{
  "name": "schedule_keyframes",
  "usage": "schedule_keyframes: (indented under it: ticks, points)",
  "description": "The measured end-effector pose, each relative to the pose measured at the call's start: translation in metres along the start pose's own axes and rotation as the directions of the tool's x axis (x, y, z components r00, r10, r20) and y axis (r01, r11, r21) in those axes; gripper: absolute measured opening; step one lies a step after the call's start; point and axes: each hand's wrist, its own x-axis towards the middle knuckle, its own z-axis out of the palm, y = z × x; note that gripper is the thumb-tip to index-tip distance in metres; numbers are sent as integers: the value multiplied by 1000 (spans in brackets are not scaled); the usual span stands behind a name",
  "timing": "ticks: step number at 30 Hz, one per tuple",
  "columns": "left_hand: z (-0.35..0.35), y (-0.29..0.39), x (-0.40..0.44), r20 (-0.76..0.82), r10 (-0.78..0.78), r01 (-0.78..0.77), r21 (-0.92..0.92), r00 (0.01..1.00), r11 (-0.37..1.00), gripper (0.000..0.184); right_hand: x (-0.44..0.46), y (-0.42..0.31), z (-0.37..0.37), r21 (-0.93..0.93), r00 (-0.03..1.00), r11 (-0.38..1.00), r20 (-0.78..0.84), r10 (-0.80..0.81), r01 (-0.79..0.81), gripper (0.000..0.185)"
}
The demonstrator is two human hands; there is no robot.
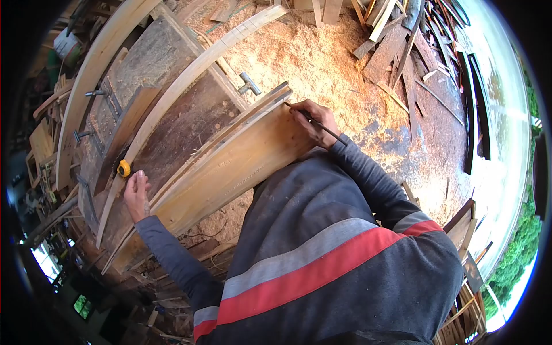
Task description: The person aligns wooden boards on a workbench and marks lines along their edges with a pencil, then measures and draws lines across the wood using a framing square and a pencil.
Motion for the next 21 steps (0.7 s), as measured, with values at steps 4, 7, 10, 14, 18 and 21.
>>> schedule_keyframes:
  ticks: [4,7,10,14,18,21]
  points:
    - [-1,-3,2,11,12,-12,3,1000,1000,54,0,-6,-4,-26,999,1000,29,19,-18,17]
    - [-1,1,0,4,2,-2,-1,1000,1000,55,1,-7,-3,-33,1000,999,27,8,-7,17]
    - [-1,0,1,10,-1,1,-3,1000,1000,55,1,-6,-2,-28,1000,1000,15,-11,11,17]
    - [-1,-4,2,-2,16,-16,-16,1000,1000,54,0,-13,-6,-61,998,997,57,42,-38,17]
    - [-1,-3,2,2,21,-21,-21,1000,1000,54,2,-15,-6,-48,998,999,56,27,-24,17]
    - [-2,-3,1,7,5,-4,-30,1000,1000,53,2,-10,-4,-94,998,994,26,-53,55,16]
